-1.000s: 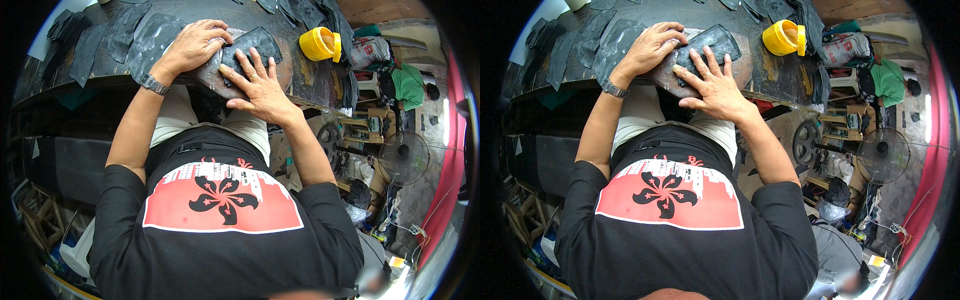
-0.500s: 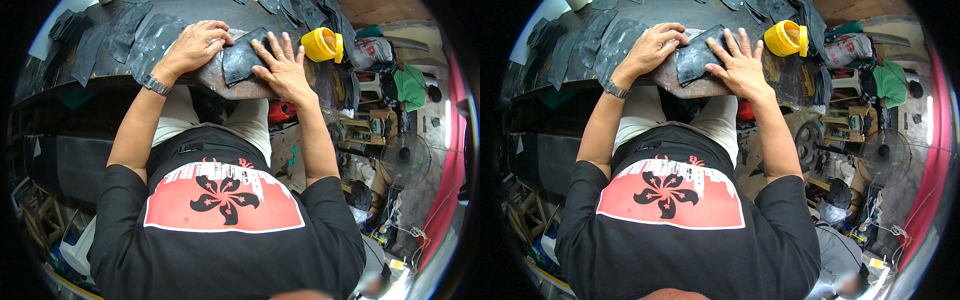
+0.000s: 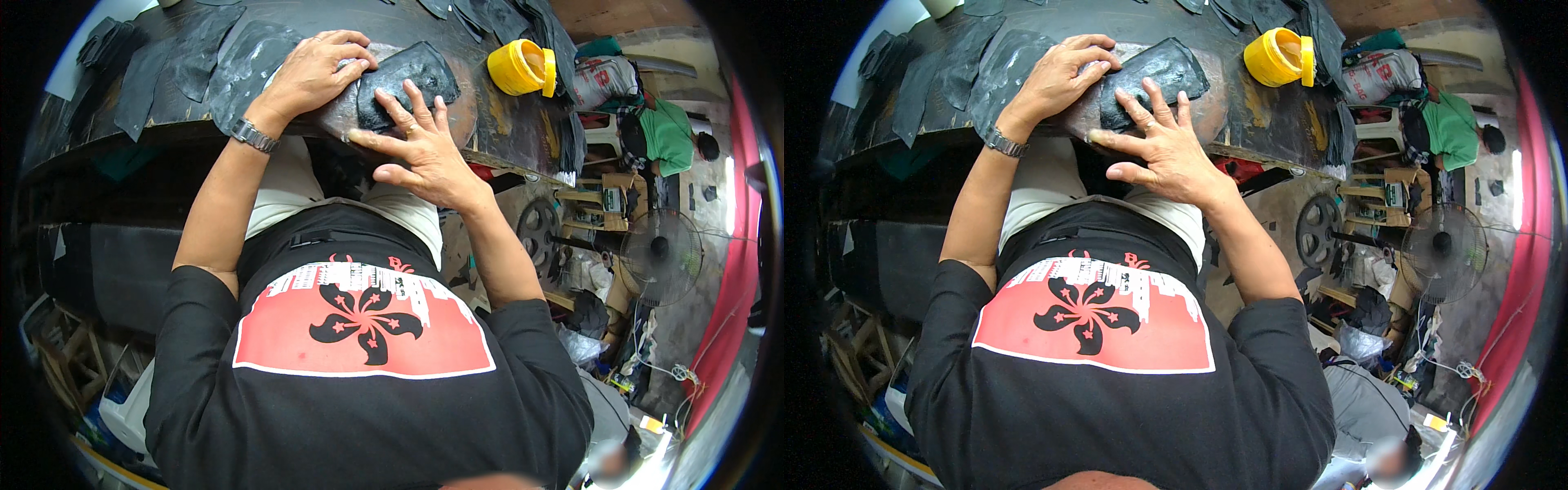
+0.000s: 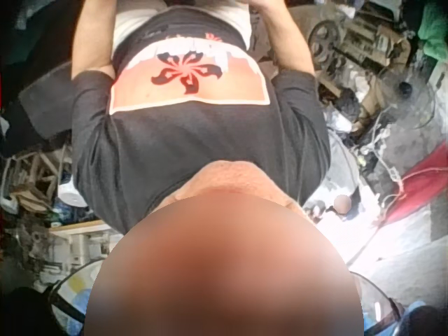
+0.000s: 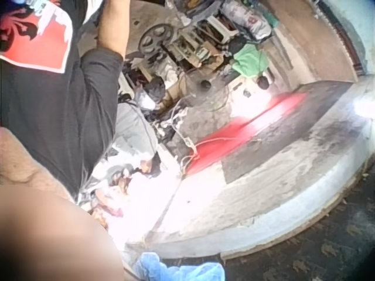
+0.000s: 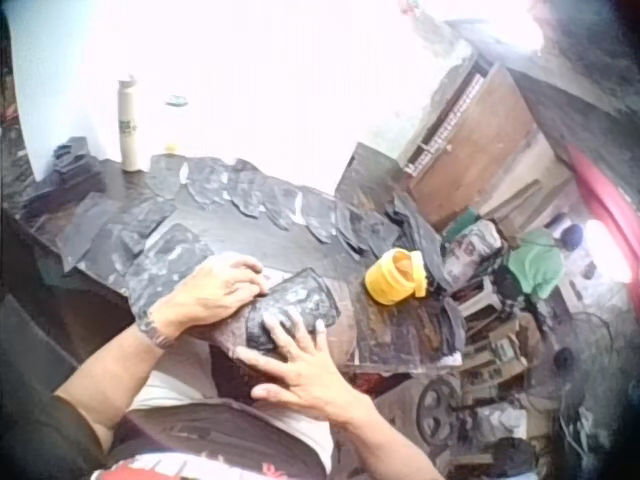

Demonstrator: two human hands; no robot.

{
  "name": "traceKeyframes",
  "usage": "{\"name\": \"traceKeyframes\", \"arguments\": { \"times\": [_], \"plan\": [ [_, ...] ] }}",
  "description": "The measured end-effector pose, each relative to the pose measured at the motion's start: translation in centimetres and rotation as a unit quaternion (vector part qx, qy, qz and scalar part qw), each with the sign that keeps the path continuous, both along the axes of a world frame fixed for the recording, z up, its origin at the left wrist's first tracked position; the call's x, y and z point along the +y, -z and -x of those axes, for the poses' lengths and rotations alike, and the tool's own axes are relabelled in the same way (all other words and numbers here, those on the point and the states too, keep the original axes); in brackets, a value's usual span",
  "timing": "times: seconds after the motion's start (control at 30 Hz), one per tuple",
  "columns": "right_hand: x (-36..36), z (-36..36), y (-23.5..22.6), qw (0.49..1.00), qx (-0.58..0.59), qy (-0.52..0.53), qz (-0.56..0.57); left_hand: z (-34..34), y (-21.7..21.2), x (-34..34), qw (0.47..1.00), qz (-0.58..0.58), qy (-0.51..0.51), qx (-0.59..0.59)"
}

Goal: The person repeatedly rubs small dark material pieces on a curved surface using a yellow container of paste. They pick up pieces, apply the paste, rub the surface, and place the pieces back down, repeating the cycle throughout the clip.

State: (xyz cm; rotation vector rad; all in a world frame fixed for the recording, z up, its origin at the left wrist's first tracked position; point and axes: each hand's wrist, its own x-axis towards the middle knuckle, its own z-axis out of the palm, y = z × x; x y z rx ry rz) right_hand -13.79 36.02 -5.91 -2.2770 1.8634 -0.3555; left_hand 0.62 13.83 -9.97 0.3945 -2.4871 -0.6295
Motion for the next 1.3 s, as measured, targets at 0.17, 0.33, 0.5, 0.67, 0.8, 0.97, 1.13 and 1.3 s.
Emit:
{"name": "traceKeyframes", "arguments": {
  "times": [0.17,0.33,0.5,0.67,0.8,0.97,1.13,1.3],
  "plan": [
    [-0.8,-0.4,0.1,0.993,0.003,0.067,0.098,0.0,0.1,0.2,1.0,0.009,-0.007,0.007],
    [0.4,-1.9,1.0,0.996,0.015,0.061,0.061,0.0,0.3,0.2,1.0,0.02,-0.013,0.005],
    [1.7,1.5,0.2,0.967,-0.121,0.174,0.142,0.0,0.1,0.3,1.0,-0.007,-0.013,0.013],
    [0.8,2.6,1.5,0.945,0.076,0.302,0.104,-0.2,-0.1,0.4,1.0,0.016,-0.016,0.012],
    [-0.7,2.5,1.8,0.943,0.117,0.303,0.073,-0.2,0.0,0.6,1.0,0.011,-0.024,0.008],
    [-3.8,3.0,1.5,0.94,0.137,0.31,0.051,-0.3,0.0,0.4,1.0,-0.003,-0.016,0.009],
    [-5.9,3.5,1.8,0.945,0.161,0.28,0.058,-0.3,0.0,0.5,1.0,-0.006,-0.019,0.013],
    [-6.8,4.4,2.3,0.954,0.151,0.253,0.052,-0.1,-0.2,0.5,0.999,-0.012,-0.006,0.052]
  ]
}}
